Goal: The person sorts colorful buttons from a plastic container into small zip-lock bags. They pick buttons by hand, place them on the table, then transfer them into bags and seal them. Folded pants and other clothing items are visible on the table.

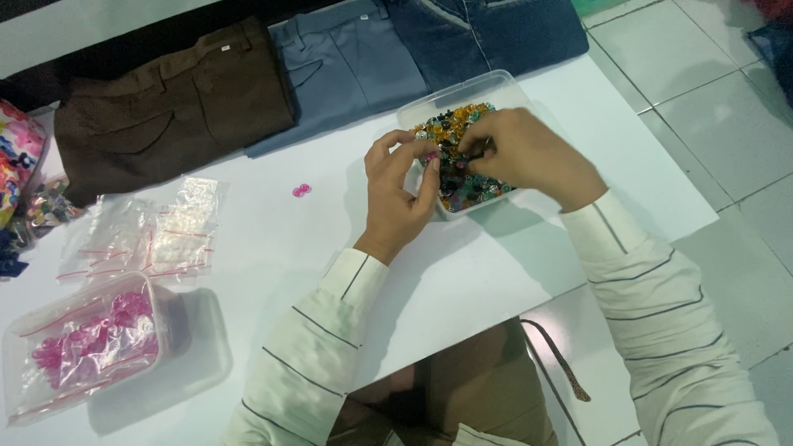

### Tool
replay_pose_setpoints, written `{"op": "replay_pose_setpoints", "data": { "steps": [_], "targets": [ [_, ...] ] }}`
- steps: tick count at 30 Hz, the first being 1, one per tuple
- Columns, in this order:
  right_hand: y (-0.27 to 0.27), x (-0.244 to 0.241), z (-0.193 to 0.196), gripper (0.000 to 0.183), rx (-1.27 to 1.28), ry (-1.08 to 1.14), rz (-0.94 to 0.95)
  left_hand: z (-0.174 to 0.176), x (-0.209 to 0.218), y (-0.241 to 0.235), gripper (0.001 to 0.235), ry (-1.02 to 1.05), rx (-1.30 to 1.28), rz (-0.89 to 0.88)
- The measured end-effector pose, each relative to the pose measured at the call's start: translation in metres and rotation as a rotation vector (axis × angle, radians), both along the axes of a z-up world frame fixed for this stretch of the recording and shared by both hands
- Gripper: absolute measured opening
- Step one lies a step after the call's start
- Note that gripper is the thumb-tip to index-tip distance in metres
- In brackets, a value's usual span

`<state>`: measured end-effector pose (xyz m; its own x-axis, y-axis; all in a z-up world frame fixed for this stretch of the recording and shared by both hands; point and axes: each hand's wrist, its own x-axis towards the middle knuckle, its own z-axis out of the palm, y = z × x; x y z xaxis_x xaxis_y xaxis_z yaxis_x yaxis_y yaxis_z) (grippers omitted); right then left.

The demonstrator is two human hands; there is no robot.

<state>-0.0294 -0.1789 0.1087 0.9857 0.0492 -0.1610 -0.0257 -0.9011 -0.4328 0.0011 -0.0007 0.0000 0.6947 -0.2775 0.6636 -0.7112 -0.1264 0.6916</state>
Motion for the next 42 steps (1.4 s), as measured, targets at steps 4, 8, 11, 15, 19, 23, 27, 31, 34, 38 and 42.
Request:
{"op": "replay_pose_setpoints", "data": {
  "steps": [4,8,11,15,19,23,27,31,34,38,42],
  "targets": [
    [0.002,0.007,-0.025,0.027,-0.054,0.018,0.051,0.0,-0.002,0.0,0.015,0.058,-0.034,-0.016],
    [-0.007,0.012,-0.033,0.023,-0.112,0.004,0.034,-0.003,-0.001,-0.001,0.018,0.088,-0.059,-0.023],
    [-0.004,0.007,-0.023,0.022,-0.054,-0.002,0.002,-0.006,0.0,-0.001,0.02,0.087,-0.071,-0.023],
    [-0.005,-0.002,-0.018,0.017,0.101,-0.087,-0.032,-0.006,-0.001,-0.003,0.023,0.054,-0.08,0.0],
    [-0.01,-0.008,-0.025,0.019,0.17,-0.136,-0.046,-0.003,-0.006,-0.003,0.025,-0.005,-0.073,0.052],
    [0.003,-0.017,-0.011,0.022,0.288,-0.233,-0.041,-0.001,-0.008,-0.002,0.025,-0.117,-0.092,0.115],
    [0.029,-0.026,-0.002,0.016,0.349,-0.314,0.014,0.003,-0.018,0.005,0.026,-0.14,-0.082,0.155],
    [0.045,-0.021,-0.011,0.014,0.361,-0.332,0.048,0.005,-0.022,0.019,0.024,-0.142,-0.073,0.195],
    [0.069,-0.021,-0.01,0.013,0.333,-0.38,0.104,0.007,-0.026,0.036,0.025,-0.106,-0.1,0.212],
    [0.101,-0.012,-0.015,0.015,0.351,-0.423,0.147,0.003,-0.024,0.062,0.019,-0.05,-0.107,0.28],
    [0.129,-0.002,-0.029,0.016,0.358,-0.405,0.17,0.002,-0.026,0.091,0.016,0.029,-0.042,0.36]
  ]
}}
